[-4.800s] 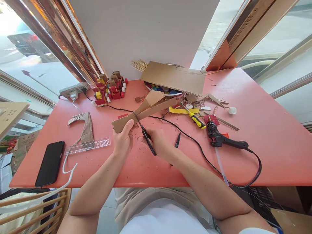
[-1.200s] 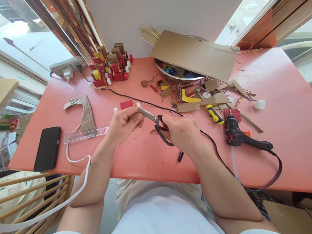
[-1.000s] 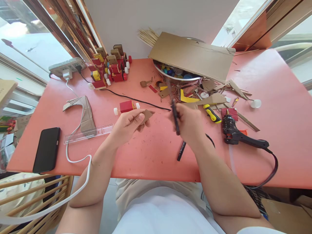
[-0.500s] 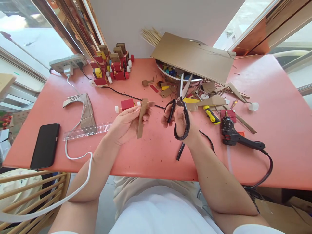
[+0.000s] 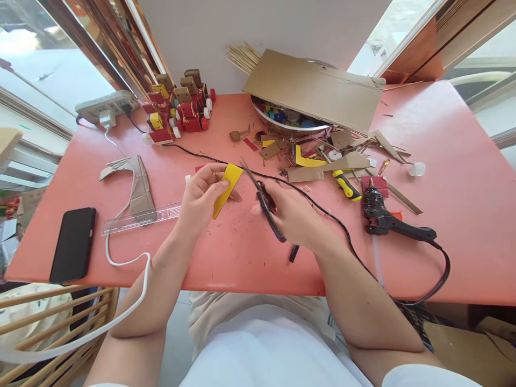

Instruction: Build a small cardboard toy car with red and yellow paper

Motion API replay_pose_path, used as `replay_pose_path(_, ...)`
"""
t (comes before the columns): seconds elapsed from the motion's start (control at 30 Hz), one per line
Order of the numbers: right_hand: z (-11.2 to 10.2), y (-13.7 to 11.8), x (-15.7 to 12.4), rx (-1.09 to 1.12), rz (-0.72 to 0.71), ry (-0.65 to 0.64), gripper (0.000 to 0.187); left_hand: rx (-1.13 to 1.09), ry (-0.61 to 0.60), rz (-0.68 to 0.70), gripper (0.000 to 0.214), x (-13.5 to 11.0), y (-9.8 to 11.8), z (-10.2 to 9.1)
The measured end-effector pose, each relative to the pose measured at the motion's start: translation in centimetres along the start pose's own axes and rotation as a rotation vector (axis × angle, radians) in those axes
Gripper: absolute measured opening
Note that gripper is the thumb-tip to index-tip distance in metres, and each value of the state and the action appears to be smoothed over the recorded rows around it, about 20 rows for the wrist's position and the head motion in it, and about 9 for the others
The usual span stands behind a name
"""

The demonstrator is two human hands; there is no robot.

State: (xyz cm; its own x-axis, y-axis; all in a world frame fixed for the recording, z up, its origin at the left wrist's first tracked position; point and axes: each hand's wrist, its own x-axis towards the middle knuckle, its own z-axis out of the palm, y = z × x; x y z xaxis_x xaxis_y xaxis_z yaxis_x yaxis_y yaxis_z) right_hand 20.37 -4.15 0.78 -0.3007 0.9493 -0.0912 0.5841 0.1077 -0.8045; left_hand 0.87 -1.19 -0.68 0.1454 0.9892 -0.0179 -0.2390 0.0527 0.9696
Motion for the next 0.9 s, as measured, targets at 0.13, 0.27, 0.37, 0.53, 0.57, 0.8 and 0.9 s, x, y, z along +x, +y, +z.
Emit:
replay_pose_path(0.13, 0.0, -0.5, 0.1, -0.133, 0.022, -0.073, 0.042, 0.057, -0.041, 0.058, 0.030, 0.1, 0.4, -0.1)
replay_pose_path(0.27, 0.0, -0.3, -0.1, -0.165, -0.026, -0.096, 0.038, 0.136, -0.129, 0.000, 0.045, 0.0, 0.8, -0.3)
replay_pose_path(0.37, 0.0, -0.2, -0.3, -0.250, -0.026, -0.082, 0.036, 0.156, -0.139, -0.030, 0.045, -0.1, 1.1, -0.4)
replay_pose_path(0.53, 0.2, -0.1, -0.6, -0.400, -0.087, -0.046, 0.039, 0.161, -0.135, -0.036, 0.038, -0.2, 1.2, -0.4)
replay_pose_path(0.57, 0.3, -0.1, -0.6, -0.423, -0.101, -0.039, 0.040, 0.151, -0.138, -0.039, 0.039, -0.1, 1.2, -0.3)
replay_pose_path(0.8, 0.2, -0.5, -0.6, -0.514, -0.100, -0.040, 0.039, 0.121, -0.159, -0.041, 0.049, 0.0, 1.2, 0.1)
replay_pose_path(0.9, 0.1, -0.9, -0.6, -0.516, -0.015, -0.094, 0.033, 0.129, -0.165, -0.039, 0.048, 0.0, 1.2, -0.1)
